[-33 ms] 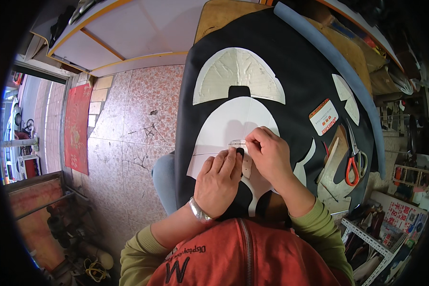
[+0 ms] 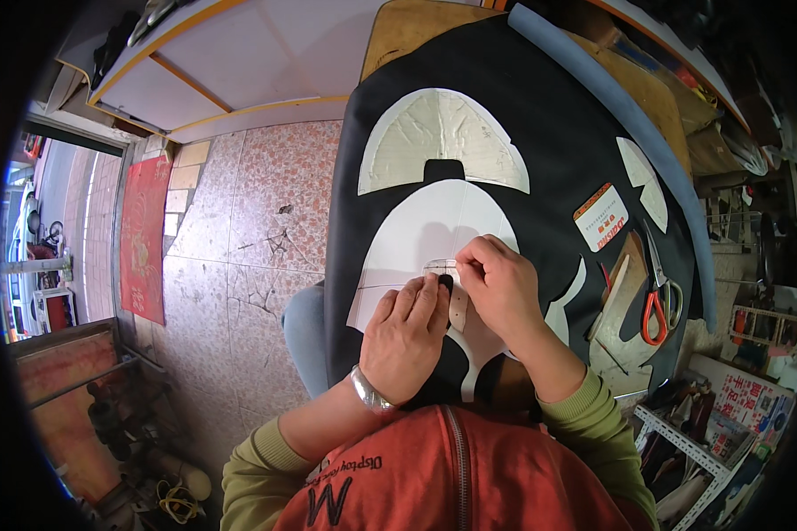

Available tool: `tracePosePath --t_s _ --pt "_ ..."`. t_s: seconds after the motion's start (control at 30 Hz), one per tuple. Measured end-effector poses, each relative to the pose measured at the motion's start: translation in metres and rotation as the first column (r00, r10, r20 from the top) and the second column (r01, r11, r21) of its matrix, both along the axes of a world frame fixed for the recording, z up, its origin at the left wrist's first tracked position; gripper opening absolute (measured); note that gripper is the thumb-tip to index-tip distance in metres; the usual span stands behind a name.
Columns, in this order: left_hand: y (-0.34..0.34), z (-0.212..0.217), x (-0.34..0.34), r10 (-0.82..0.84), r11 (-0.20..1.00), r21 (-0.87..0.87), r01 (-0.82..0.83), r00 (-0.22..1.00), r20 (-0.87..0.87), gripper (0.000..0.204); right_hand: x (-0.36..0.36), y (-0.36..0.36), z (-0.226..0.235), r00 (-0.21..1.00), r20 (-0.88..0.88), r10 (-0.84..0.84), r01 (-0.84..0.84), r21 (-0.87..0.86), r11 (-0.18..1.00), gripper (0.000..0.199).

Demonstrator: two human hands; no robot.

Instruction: The person places a white paper pattern onto a black fabric, traces its outline with a pen, and then uses scissors to cut the fabric along the traced lines. The person also cuts a red printed paper piece using the same pattern.

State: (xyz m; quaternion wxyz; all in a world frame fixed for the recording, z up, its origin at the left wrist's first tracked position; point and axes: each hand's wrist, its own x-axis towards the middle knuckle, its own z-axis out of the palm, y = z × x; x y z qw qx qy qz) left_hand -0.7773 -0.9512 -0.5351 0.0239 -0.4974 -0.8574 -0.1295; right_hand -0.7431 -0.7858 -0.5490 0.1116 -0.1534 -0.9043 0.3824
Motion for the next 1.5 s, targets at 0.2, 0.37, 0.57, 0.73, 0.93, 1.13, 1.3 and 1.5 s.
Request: tracePosePath --t_s 0.2,0.37,0.57,0.73,0.93,1.13,1.3,1.5 --pt "0.002 0.002 -0.003 -0.036 0.999 0.027 0.035 0.999 0.03 0.046 0.001 0.004 -0.007 0.998 -0.068 0.017 -0.017 0.01 1.0 0.008" --pt "0.003 0.003 -0.004 -0.07 0.998 0.005 0.07 0.997 -0.035 0.036 0.004 0.006 -0.007 1.0 -0.01 0.016 -0.016 -0.001 1.0 0.007" --pt "0.006 0.007 0.001 -0.104 0.992 -0.08 0.1 0.993 -0.059 0.036 0.011 0.01 -0.007 0.998 -0.033 0.048 -0.05 -0.051 0.997 0.009" --pt "0.017 0.0 0.014 -0.073 0.99 -0.131 0.051 0.983 -0.17 0.04 0.027 0.01 -0.005 0.994 -0.108 0.011 -0.014 -0.024 1.0 0.026" --pt "0.017 -0.007 0.022 -0.074 0.99 -0.134 0.048 0.977 -0.198 0.042 0.057 0.017 0.002 0.987 -0.111 -0.119 0.122 0.022 0.992 0.043" --pt "0.017 -0.01 0.024 -0.035 0.993 -0.118 0.007 0.97 -0.241 0.045 0.051 0.028 0.008 0.996 0.008 -0.089 0.088 -0.264 0.961 0.038" --pt "0.015 -0.014 0.024 -0.03 0.994 -0.105 0.003 0.965 -0.261 0.045 0.042 0.034 0.006 1.0 0.027 -0.013 0.015 -0.107 0.994 0.037" --pt "0.014 -0.016 0.024 -0.027 0.994 -0.108 -0.001 0.966 -0.258 0.046 0.038 0.037 0.007 0.998 0.047 0.033 -0.034 0.015 0.999 0.036"
